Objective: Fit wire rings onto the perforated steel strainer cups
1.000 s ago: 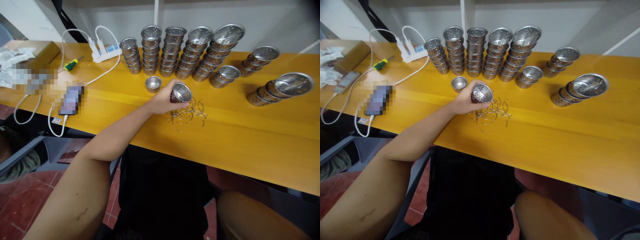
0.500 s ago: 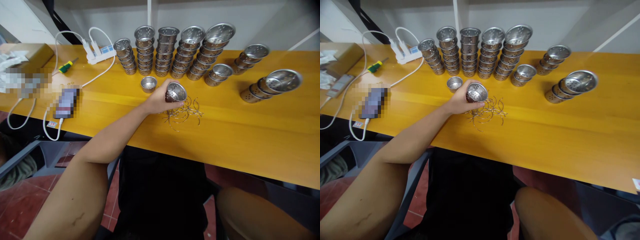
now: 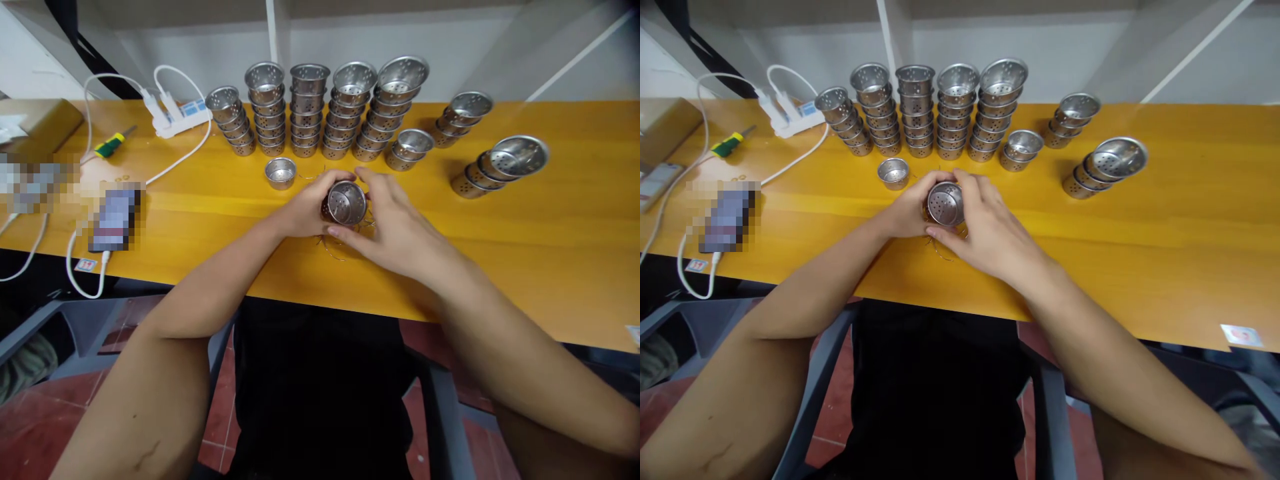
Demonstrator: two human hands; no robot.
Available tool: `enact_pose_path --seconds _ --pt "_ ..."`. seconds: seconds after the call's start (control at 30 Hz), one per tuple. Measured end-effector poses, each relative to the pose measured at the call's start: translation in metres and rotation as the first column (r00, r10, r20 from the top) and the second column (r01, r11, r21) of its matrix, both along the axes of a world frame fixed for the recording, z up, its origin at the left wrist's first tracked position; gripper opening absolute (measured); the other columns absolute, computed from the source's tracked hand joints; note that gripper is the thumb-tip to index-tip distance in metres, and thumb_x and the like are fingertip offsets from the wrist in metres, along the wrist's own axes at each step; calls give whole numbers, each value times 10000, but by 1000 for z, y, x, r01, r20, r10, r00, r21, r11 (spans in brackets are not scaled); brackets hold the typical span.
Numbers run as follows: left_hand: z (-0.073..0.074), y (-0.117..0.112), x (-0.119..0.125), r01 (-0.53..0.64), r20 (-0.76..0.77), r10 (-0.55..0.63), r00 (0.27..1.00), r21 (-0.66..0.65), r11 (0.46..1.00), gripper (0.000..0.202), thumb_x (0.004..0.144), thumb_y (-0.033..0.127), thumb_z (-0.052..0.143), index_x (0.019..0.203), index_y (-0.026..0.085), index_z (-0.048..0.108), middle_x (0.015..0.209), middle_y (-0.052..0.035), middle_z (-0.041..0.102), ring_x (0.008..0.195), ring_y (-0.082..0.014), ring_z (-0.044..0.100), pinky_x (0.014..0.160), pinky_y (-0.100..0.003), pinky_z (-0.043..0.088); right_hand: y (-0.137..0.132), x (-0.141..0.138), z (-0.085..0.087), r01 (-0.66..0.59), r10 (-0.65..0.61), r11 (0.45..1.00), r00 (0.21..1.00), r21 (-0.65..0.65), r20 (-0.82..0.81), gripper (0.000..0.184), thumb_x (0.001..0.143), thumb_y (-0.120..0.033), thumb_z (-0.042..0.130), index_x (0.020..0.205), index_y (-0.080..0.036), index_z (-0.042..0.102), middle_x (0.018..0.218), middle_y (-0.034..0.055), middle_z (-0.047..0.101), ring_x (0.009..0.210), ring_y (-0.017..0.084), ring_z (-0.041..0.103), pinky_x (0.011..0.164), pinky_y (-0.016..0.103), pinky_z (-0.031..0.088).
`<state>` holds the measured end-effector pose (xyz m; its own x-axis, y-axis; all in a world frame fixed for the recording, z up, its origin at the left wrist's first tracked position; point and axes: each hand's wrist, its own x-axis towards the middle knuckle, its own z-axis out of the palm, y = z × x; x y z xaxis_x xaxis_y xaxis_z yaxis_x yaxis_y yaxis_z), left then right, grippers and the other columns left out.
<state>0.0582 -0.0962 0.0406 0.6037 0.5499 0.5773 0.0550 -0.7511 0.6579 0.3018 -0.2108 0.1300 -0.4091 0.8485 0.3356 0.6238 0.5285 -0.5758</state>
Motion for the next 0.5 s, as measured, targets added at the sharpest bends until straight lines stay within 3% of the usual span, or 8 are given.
enact_pose_path --seconds 0.13,0.27,0.4,0.5 --pt "-7 0 5 37 33 -36 999 -41 998 1137 968 841 963 1805 301 415 1712 -208 705 1615 -392 780 1341 -567 681 26 -4 -13 -34 34 999 999 20 -3 823 1041 -455 923 1802 -334 634 1660 176 740 1610 516 712 1393 808 588" --pt "-9 3 1 -91 -79 87 993 -44 995 1214 973 680 1025 1898 297 337 1820 -233 631 1598 -397 788 1280 -582 707 52 17 0 31 -34 998 998 61 58 734 968 -395 991 1666 -310 781 1521 163 787 1480 507 766 1325 759 632" --pt "-14 13 -8 -201 -78 199 977 -31 979 1181 955 576 1068 1892 312 399 1857 -251 621 1473 -362 816 1175 -507 740 75 54 26 307 -273 951 893 -40 358 751 1004 -278 963 1679 -9 772 1568 360 765 1435 545 784 1251 653 601" --pt "-16 22 -11 -278 -36 277 960 -10 961 1036 1016 620 1007 1849 319 469 1851 -221 624 1518 -375 790 1243 -544 715 81 73 41 398 -325 910 856 -114 402 737 1093 -305 868 1714 69 735 1644 448 720 1428 521 787 1157 616 559"
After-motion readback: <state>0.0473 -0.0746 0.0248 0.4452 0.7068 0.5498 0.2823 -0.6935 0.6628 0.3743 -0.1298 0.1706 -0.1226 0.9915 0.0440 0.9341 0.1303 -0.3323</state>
